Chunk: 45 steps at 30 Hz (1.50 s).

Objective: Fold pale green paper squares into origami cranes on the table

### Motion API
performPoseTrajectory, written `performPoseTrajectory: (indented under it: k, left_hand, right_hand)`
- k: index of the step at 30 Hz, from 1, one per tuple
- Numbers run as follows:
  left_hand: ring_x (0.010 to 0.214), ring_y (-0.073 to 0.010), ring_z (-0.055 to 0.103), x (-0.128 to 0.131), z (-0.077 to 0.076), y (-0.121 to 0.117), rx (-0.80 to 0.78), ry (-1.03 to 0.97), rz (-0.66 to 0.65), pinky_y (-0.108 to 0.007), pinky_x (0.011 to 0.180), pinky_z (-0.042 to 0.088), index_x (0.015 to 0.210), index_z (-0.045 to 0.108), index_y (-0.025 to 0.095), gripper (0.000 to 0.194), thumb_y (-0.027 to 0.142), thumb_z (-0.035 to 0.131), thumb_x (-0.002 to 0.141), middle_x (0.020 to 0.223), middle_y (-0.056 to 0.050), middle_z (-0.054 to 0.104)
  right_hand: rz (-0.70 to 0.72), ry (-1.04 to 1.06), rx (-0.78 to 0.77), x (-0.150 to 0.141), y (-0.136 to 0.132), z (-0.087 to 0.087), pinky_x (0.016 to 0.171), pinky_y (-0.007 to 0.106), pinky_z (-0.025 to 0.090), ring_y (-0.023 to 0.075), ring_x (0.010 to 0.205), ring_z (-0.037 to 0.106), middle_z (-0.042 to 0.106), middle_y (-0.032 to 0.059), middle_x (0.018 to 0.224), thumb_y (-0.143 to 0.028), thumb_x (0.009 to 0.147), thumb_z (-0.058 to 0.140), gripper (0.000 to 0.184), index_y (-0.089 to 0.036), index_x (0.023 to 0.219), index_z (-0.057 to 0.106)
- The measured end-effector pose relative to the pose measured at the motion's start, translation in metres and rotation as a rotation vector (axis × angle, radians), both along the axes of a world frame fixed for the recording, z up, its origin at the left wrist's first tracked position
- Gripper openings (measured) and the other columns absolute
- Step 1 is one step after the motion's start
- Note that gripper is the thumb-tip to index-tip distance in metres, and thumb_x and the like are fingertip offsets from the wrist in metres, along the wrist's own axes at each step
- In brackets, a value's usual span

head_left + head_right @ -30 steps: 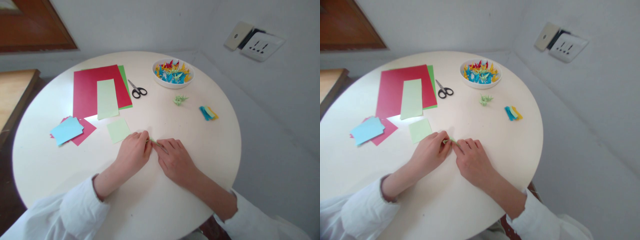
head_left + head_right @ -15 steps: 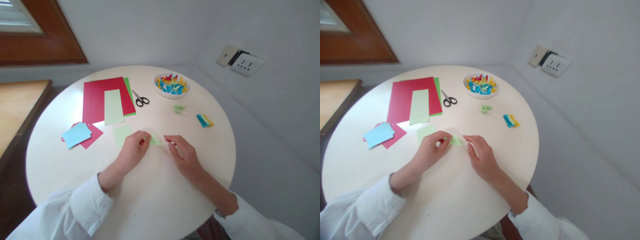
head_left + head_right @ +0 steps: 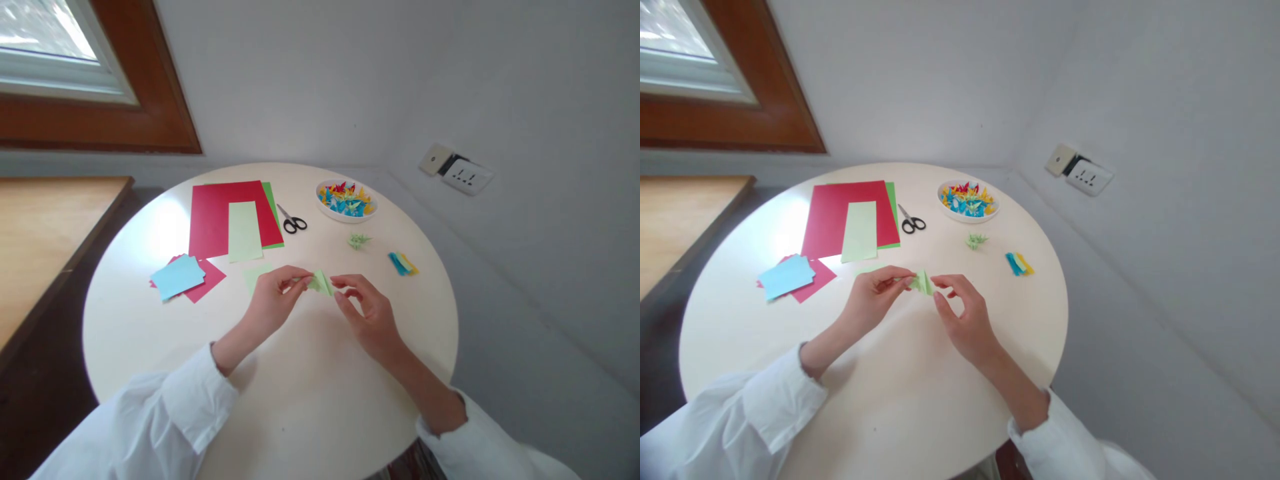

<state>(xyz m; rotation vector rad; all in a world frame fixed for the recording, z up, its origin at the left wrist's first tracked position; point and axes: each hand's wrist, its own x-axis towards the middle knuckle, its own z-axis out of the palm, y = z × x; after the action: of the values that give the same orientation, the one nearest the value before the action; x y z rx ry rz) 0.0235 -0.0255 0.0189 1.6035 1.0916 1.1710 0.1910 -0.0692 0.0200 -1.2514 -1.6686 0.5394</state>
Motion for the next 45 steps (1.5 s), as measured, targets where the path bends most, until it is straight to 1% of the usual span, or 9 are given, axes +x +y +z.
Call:
performPoseTrajectory:
  k: [8,12,16,23,26,30,36,40,45]
  left_hand:
    - [0.070,-0.0153,0.063,-0.004,0.005,-0.003,0.024,-0.049,-0.019,-0.026,0.068,0.050,0.071,0.066,0.015,0.010,0.024,0.061,0.072,0.073,-0.005,0.069]
    - [0.072,-0.0143,0.063,-0.007,0.006,-0.001,0.022,-0.102,-0.040,-0.026,0.071,0.051,0.074,0.063,0.016,0.007,0.023,0.062,0.072,0.075,-0.004,0.068]
    - [0.074,-0.0142,0.064,-0.009,0.009,0.000,-0.013,-0.151,-0.024,-0.025,0.070,0.052,0.075,0.060,0.016,0.009,0.023,0.063,0.070,0.077,-0.004,0.066]
    - [0.069,-0.0145,0.065,-0.012,0.014,0.000,-0.100,-0.139,-0.022,-0.024,0.062,0.051,0.072,0.058,0.016,0.012,0.024,0.065,0.068,0.071,-0.002,0.065]
    - [0.062,-0.0143,0.064,-0.011,0.015,-0.001,-0.174,-0.134,-0.027,-0.022,0.054,0.048,0.071,0.057,0.016,0.015,0.026,0.067,0.067,0.063,-0.001,0.066]
    - [0.055,-0.0137,0.061,-0.011,0.016,-0.001,-0.226,-0.130,-0.028,-0.021,0.047,0.043,0.071,0.055,0.017,0.018,0.028,0.067,0.067,0.057,0.000,0.065]
    - [0.055,-0.0140,0.062,-0.010,0.015,-0.001,-0.240,-0.127,-0.063,-0.022,0.048,0.043,0.074,0.056,0.017,0.017,0.028,0.067,0.068,0.060,-0.001,0.067]
    - [0.065,-0.0158,0.066,-0.009,0.014,-0.001,-0.279,-0.179,-0.100,-0.023,0.056,0.048,0.076,0.057,0.017,0.015,0.025,0.067,0.068,0.067,-0.002,0.070]
    - [0.065,-0.0164,0.067,-0.009,0.014,0.000,-0.289,-0.174,-0.075,-0.023,0.056,0.048,0.075,0.057,0.017,0.013,0.022,0.066,0.067,0.066,-0.001,0.071]
  right_hand:
    - [0.050,-0.036,0.095,-0.008,0.010,0.012,0.069,0.029,0.050,0.0158,0.088,0.059,0.062,0.0041,0.094,-0.013,0.076,0.059,0.022,-0.023,0.096,0.062]
    - [0.105,-0.044,0.114,-0.011,0.018,0.020,0.072,0.029,0.051,0.0159,0.094,0.058,0.060,0.0049,0.099,-0.015,0.076,0.061,0.021,-0.024,0.094,0.064]
    - [0.135,-0.076,0.124,-0.012,0.024,0.024,0.082,0.034,0.051,0.0162,0.095,0.059,0.061,0.0054,0.099,-0.017,0.077,0.063,0.013,-0.023,0.087,0.066]
    - [0.154,-0.128,0.181,-0.015,0.030,0.022,0.082,0.034,0.052,0.0166,0.091,0.062,0.065,0.0047,0.095,-0.017,0.077,0.064,0.007,-0.023,0.080,0.065]
    - [0.178,-0.147,0.188,-0.015,0.031,0.021,0.083,0.034,0.052,0.0165,0.092,0.063,0.065,0.0050,0.096,-0.018,0.077,0.064,0.008,-0.023,0.083,0.066]
    - [0.260,-0.206,0.177,-0.012,0.033,0.023,0.084,0.034,0.052,0.0168,0.098,0.061,0.063,0.0058,0.102,-0.016,0.080,0.060,0.015,-0.024,0.090,0.066]
    - [0.320,-0.250,0.222,-0.006,0.038,0.028,0.081,0.031,0.052,0.0153,0.093,0.062,0.063,0.0055,0.097,-0.014,0.081,0.059,0.013,-0.023,0.084,0.066]
    - [0.344,-0.251,0.235,-0.002,0.040,0.028,0.077,0.028,0.052,0.0141,0.086,0.063,0.063,0.0052,0.092,-0.013,0.080,0.059,0.010,-0.021,0.081,0.065]
    - [0.393,-0.301,0.258,0.001,0.040,0.026,0.075,0.026,0.052,0.0132,0.085,0.063,0.063,0.0058,0.092,-0.012,0.082,0.056,0.012,-0.021,0.085,0.064]
